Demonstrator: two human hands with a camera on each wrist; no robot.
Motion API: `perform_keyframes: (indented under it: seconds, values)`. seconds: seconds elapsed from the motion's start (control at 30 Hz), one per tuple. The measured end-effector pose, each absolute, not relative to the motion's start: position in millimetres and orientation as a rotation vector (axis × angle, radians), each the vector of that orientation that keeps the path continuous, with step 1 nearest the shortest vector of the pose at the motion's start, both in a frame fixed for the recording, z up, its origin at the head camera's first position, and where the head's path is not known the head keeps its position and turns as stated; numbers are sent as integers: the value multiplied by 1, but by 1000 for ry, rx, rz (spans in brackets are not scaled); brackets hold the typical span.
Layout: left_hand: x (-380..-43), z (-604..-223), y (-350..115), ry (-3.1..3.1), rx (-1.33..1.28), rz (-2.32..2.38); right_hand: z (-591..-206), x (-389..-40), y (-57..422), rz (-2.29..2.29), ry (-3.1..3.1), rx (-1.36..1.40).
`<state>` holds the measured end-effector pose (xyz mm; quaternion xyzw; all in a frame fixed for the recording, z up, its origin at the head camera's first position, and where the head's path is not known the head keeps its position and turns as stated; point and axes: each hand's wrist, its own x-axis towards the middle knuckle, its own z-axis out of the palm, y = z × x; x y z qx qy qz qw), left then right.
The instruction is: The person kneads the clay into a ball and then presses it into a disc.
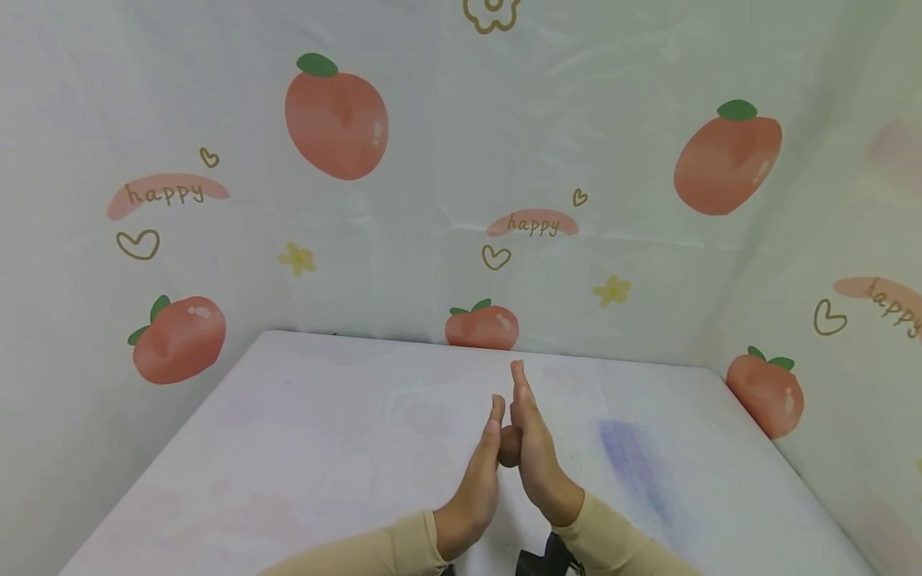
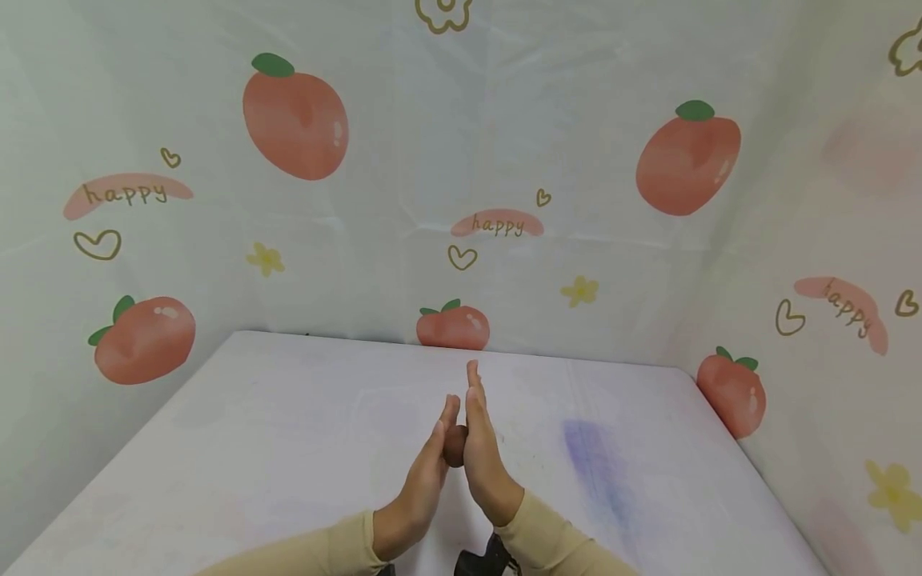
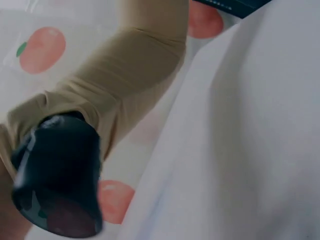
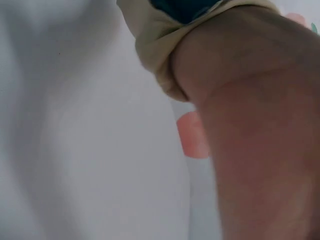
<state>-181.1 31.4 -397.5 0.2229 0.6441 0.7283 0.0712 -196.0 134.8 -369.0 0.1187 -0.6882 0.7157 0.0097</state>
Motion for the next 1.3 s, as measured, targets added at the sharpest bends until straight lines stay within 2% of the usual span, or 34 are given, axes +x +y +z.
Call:
perform_keyframes:
  seconds: [0.47, 0.87, 1.13, 1.3]
  values:
    - [-186, -380, 27, 1897, 634, 2276, -384, -195, 127, 2230, -2099, 377]
    - [-208, -370, 20, 1863, 588, 2372, -389, -179, 116, 2283, -2131, 478]
    - [-223, -379, 17, 1933, 541, 2361, -380, -164, 109, 2271, -2110, 614]
    - [-222, -387, 19, 1952, 543, 2304, -371, -164, 110, 2205, -2119, 576]
